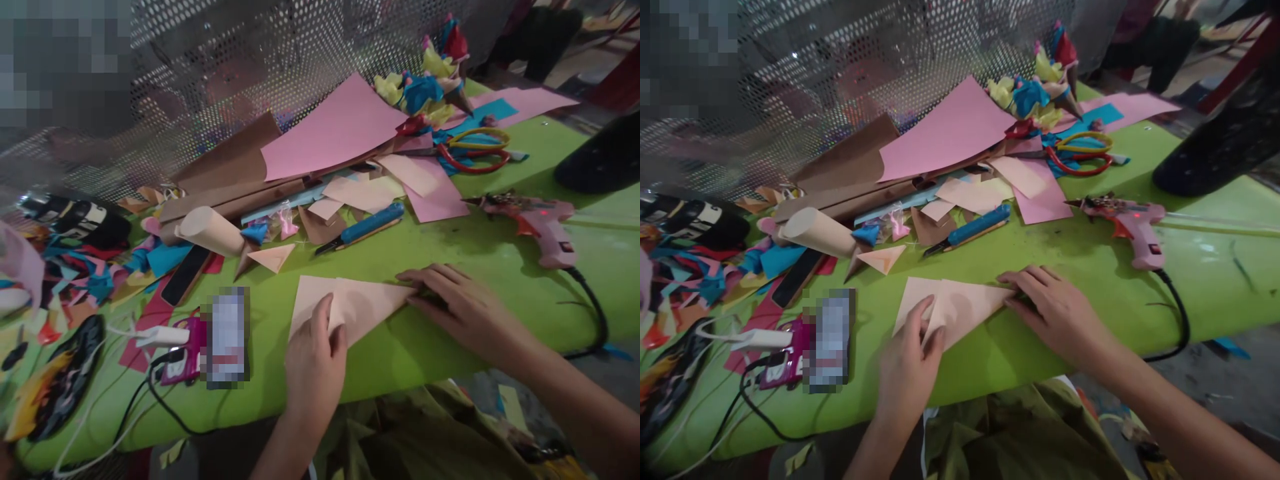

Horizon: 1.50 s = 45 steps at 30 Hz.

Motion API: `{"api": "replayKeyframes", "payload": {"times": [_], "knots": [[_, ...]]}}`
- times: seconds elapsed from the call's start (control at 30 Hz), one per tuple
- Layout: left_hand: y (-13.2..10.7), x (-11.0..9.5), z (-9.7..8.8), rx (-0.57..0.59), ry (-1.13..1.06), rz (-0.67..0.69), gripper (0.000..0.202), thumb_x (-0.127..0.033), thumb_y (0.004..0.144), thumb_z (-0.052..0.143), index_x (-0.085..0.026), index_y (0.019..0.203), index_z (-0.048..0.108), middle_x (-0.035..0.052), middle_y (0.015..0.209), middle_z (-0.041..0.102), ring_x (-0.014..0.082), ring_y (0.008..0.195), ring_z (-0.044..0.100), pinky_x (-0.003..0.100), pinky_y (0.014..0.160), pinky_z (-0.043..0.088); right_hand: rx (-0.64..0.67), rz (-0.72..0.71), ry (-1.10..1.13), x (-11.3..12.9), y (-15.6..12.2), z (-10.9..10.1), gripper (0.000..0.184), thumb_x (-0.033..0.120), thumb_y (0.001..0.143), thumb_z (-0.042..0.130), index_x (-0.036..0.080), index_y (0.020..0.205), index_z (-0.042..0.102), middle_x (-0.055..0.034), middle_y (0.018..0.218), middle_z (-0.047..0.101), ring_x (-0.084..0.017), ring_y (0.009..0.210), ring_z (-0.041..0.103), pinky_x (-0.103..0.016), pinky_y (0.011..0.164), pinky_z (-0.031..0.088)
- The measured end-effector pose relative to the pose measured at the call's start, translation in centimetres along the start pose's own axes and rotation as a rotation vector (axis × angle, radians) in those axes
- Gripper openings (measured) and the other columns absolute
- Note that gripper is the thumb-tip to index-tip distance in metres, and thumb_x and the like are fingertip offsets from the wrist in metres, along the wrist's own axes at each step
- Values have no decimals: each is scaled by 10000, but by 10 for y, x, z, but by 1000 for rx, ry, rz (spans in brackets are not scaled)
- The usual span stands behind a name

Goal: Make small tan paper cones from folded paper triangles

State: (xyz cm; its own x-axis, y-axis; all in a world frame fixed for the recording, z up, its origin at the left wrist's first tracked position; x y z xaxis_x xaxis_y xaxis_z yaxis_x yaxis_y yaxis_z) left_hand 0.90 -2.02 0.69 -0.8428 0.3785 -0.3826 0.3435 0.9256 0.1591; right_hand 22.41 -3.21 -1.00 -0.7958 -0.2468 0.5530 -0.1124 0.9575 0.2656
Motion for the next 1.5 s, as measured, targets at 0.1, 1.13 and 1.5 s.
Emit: {"api": "replayKeyframes", "payload": {"times": [0.1, 1.13, 1.5], "knots": [[-3, -4, -1, -28, 26, 47, 502, -110, 907, 589, -224, 1385, 488, 69, 1014, 758, 209, 830, 722, 297, 689, 555, 11, -4, 0, 1, 1, 0, 255, 296, 999, 458, 195, 1128, 653, -109, 945, 711, -270, 841, 690, -415, 713, 557], [-6, -7, 1, 12, 41, 184, 358, -135, 974, 522, -197, 1314, 616, 68, 940, 727, 170, 779, 669, 269, 689, 511, 88, -68, -3, 1, -28, -7, 496, 159, 962, 463, 364, 1402, 568, -79, 1259, 662, -253, 1042, 638, -421, 852, 553], [-6, -3, 2, 42, 26, 197, 364, -149, 978, 536, -174, 1334, 611, 86, 987, 731, 170, 821, 684, 257, 745, 537, 140, -45, -36, 1, -32, -5, 528, 127, 952, 473, 353, 1423, 554, -88, 1399, 592, -256, 1066, 614, -438, 877, 526]]}}
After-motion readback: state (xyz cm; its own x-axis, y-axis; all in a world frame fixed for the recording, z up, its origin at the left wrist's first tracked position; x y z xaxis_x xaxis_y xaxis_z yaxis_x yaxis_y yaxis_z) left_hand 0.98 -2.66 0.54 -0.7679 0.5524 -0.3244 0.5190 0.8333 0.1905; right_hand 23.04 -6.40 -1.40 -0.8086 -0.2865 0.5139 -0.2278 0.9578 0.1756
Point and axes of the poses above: each hand's wrist, its own y-axis towards the middle knuckle, its own z-axis out of the palm, x = y × z, the point moved 8 cm from there along y, towards the middle knuckle
